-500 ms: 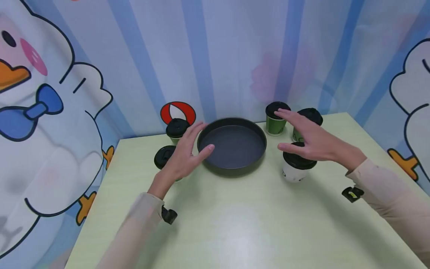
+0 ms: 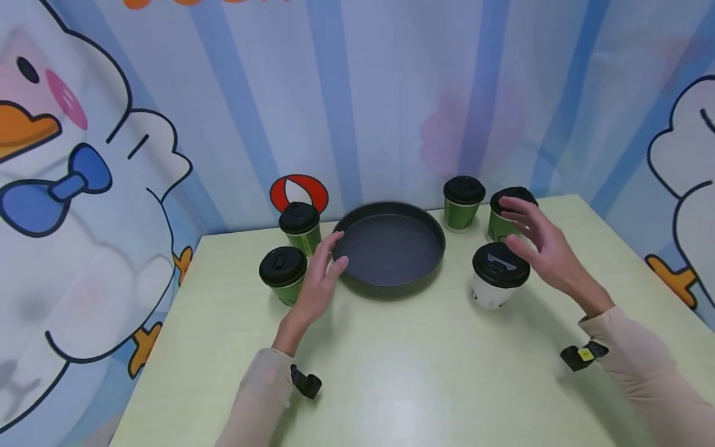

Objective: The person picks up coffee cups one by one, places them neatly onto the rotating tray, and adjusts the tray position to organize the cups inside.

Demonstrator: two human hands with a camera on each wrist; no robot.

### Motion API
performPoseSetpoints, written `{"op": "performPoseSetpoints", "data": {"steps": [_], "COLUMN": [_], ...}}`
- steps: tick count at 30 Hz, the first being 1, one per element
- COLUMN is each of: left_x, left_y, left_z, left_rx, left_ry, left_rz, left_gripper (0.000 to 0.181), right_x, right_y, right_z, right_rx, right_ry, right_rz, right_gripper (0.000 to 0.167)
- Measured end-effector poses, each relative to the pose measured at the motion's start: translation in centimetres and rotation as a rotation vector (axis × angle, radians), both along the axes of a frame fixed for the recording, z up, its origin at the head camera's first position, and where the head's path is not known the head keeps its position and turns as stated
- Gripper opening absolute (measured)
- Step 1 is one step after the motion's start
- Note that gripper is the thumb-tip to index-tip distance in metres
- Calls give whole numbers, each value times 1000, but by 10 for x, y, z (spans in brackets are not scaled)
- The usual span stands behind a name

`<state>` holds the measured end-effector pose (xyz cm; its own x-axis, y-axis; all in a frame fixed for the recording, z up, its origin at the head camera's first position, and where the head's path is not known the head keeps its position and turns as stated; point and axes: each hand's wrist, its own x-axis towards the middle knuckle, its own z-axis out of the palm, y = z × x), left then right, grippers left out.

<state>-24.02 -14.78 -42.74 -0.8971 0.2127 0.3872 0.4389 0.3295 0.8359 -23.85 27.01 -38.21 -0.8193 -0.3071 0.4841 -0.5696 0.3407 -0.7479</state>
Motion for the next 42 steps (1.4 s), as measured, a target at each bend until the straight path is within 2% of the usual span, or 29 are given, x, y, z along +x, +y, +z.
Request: {"op": "performPoseSetpoints", "data": {"steps": [5, 9, 14, 18, 27, 36, 42], "left_x": [0, 1, 0, -2, -7, -14, -20], "left_y": [4, 8, 11, 12, 12, 16, 18], "left_z": [-12, -20, -29, -32, -41, -51, -57], "left_rx": [9, -8, -8, 16, 160, 232, 317], "left_ry": [-20, -53, -82, -112, -212, -385, -438], "left_rz": [45, 72, 101, 133, 178, 325, 390], "left_gripper": [55, 61, 67, 71, 71, 67, 64], "right_x": [6, 8, 9, 9, 10, 11, 12], "right_y": [-1, -2, -4, -6, -8, -8, -8], "right_z": [-14, -26, -38, -44, -51, -57, -60], "right_rx": [-162, -215, -186, -193, -183, -150, -150], "right_ry": [-43, -74, -94, -105, -93, -103, -113], "right_rz": [32, 28, -14, -18, -32, -85, -97], "right_gripper": [56, 56, 57, 58, 59, 64, 70]}}
